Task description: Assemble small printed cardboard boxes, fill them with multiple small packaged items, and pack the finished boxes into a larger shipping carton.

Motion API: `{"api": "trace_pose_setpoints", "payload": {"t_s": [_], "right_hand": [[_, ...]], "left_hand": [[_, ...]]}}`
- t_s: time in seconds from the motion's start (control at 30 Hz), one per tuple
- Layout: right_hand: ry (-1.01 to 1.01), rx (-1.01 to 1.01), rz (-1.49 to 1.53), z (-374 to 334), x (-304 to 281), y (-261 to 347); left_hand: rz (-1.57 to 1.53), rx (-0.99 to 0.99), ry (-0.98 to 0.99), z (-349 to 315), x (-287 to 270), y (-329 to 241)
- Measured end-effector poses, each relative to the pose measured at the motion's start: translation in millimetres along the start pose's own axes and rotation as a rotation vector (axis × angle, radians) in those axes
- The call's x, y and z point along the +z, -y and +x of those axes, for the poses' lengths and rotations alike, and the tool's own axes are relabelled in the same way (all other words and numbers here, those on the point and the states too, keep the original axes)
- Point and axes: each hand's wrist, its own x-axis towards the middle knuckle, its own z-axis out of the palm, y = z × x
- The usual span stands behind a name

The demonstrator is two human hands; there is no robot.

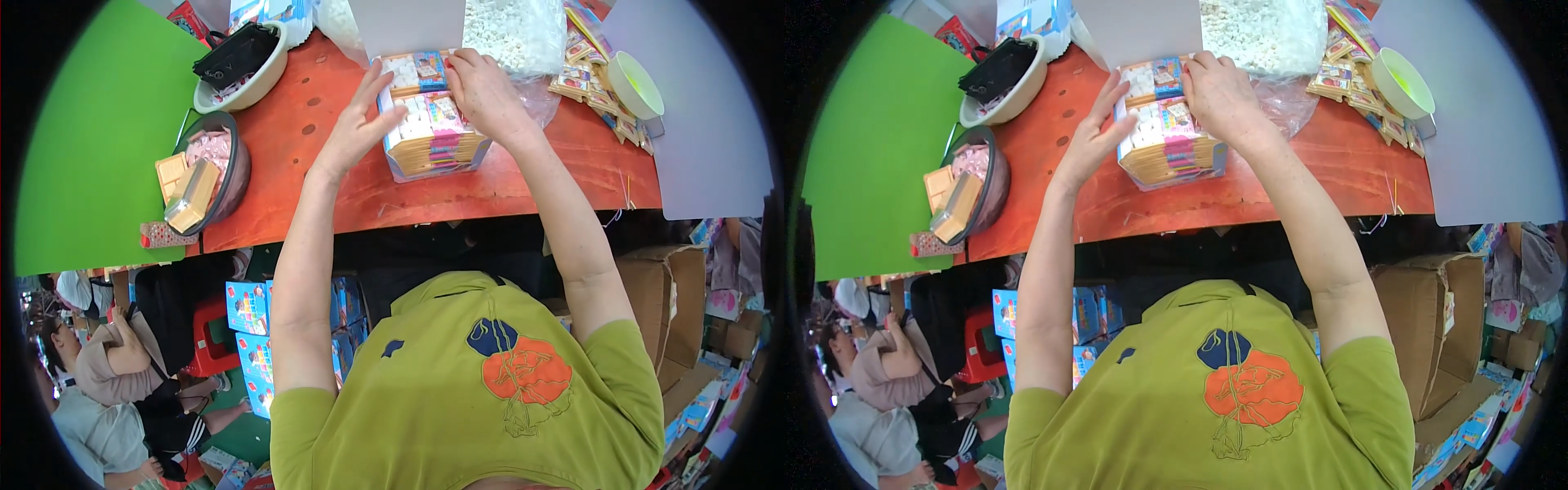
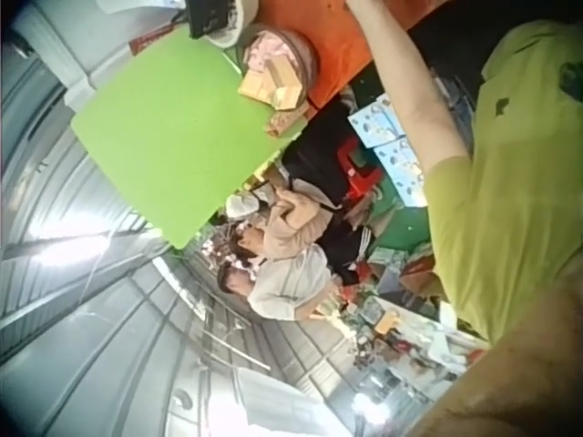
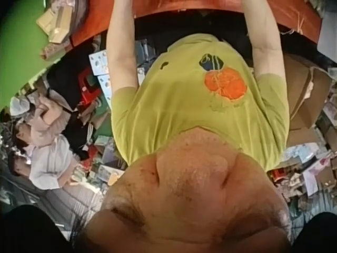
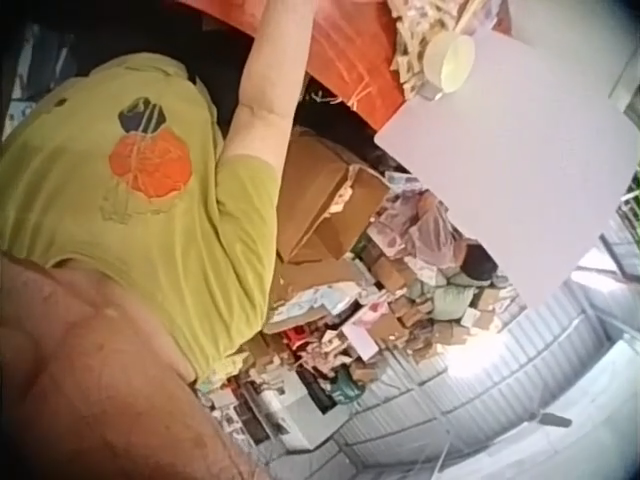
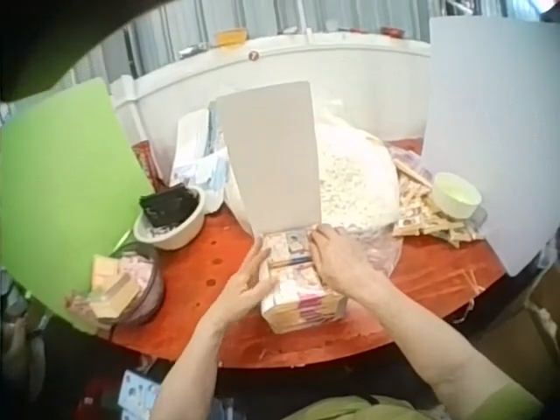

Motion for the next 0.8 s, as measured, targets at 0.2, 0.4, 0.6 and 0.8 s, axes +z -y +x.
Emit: {"api": "trace_pose_setpoints", "payload": {"t_s": [0.2,0.4,0.6,0.8], "right_hand": [[-0.023,0.038,0.088,-0.6,-1.6,-0.7],[-0.064,0.071,0.210,-4.7,5.6,-6.7],[-0.178,0.258,0.878,-3.9,23.8,-26.0],[-0.260,0.497,1.216,-2.6,30.3,-41.8]], "left_hand": [[0.073,-0.015,0.126,-2.9,-6.2,-4.7],[0.088,-0.015,0.178,0.5,-14.7,-5.1],[0.279,-0.022,0.179,3.2,-30.4,-28.4],[-0.020,0.022,-0.020,21.0,-25.0,-11.1]]}}
